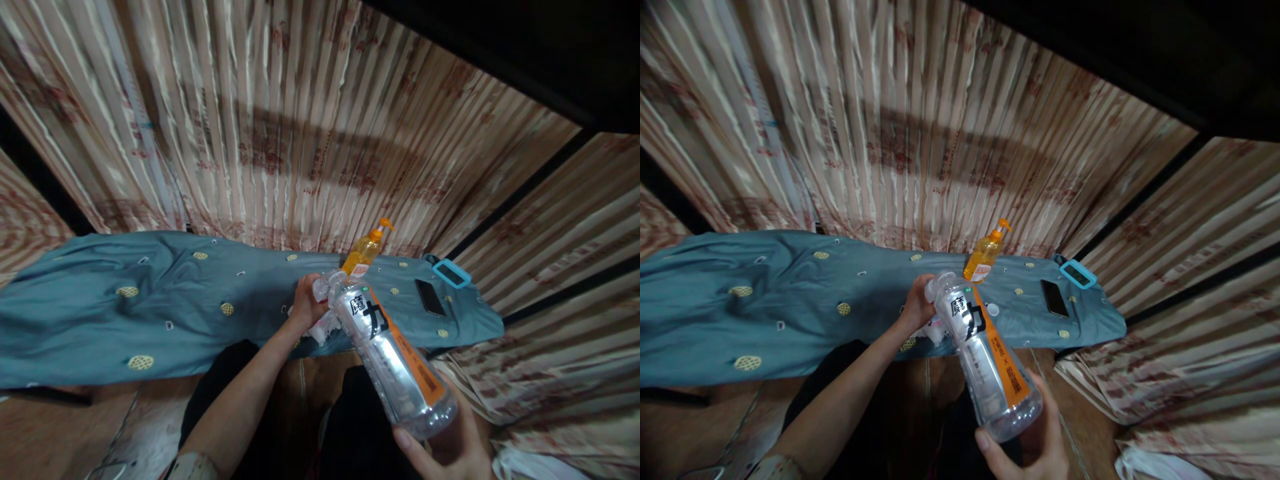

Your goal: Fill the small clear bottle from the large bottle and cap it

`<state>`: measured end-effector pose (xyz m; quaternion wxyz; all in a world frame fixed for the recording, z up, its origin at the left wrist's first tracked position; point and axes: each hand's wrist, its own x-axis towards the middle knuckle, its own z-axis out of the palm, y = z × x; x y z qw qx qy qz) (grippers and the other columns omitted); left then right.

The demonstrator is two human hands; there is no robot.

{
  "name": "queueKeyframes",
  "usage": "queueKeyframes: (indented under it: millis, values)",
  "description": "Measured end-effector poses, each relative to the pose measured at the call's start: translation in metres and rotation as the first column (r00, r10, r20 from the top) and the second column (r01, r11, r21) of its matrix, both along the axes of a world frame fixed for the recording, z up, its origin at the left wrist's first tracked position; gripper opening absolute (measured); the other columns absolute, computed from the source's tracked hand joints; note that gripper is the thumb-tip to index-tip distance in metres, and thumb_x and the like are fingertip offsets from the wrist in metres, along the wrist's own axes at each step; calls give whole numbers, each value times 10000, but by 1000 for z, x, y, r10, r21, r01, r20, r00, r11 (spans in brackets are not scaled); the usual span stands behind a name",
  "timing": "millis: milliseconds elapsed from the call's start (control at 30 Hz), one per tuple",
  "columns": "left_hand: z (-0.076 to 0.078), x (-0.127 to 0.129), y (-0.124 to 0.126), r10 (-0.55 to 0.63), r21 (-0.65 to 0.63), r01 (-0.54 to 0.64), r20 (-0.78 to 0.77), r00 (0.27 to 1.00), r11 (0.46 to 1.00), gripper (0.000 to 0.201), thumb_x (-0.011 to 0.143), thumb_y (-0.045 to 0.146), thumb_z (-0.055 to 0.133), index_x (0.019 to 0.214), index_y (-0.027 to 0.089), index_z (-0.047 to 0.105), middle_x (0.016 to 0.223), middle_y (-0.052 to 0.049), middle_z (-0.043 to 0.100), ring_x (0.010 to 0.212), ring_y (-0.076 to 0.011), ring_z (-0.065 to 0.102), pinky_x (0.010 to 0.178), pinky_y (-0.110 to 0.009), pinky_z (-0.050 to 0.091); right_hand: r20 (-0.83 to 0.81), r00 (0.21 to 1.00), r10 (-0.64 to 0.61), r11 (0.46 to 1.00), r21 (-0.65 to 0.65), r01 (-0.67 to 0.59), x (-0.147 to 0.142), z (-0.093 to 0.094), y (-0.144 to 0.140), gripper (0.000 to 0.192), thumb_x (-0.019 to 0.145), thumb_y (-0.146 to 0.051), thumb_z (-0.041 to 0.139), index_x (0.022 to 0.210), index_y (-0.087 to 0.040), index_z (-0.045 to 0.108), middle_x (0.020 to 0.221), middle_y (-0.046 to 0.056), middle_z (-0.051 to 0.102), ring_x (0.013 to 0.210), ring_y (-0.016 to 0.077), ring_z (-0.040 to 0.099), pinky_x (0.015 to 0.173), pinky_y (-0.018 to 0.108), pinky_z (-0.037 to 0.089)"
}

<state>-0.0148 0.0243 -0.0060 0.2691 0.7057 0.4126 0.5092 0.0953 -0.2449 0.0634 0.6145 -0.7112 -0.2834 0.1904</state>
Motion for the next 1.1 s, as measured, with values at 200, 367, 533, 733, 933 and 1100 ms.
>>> queueKeyframes:
  millis: [200,367,533,733,933,1100]
  values:
    - [-1,0,0,1,18,0,-8,1000,1000,431,599,230,824,970,187,608,995,-83,700,967,-297,670,887,-474,553,54,999,1,1000,27,-3,1,-2,0,862,577,-498,859,1320,-244,505,1298,110,661,1175,305,654,972,356,512]
    - [-5,1,2,0,23,0,8,1000,1000,450,574,219,826,968,207,608,991,-75,692,963,-303,666,880,-480,553,73,997,4,999,39,-7,1,-3,1,842,590,-505,857,1316,-247,517,1300,109,666,1180,315,657,963,370,526]
    - [-7,1,3,-11,23,11,12,1000,1000,447,587,246,826,972,214,600,991,-75,685,966,-308,663,877,-487,548,62,998,14,999,38,-16,2,-5,1,872,587,-499,861,1336,-235,500,1297,117,666,1166,306,658,961,366,524]
    - [-7,1,3,-6,27,6,11,1000,1000,456,589,246,820,988,205,604,1005,-80,684,973,-300,663,884,-480,549,70,997,16,999,50,-20,3,-5,0,832,595,-501,858,1311,-252,515,1307,101,661,1197,294,643,989,354,507]
    - [-7,1,3,-2,22,2,13,1000,1000,454,585,260,823,979,204,605,994,-83,683,968,-311,661,879,-497,550,78,997,26,999,44,-29,3,-2,1,825,593,-473,859,1306,-249,510,1303,97,659,1178,273,652,981,328,507]
    - [-8,2,3,-5,15,5,28,1000,1000,464,565,232,821,974,212,603,1000,-84,682,982,-315,661,893,-487,544,63,998,23,999,24,-24,2,0,1,872,591,-505,859,1334,-230,494,1353,122,626,1229,301,627,1030,371,488]
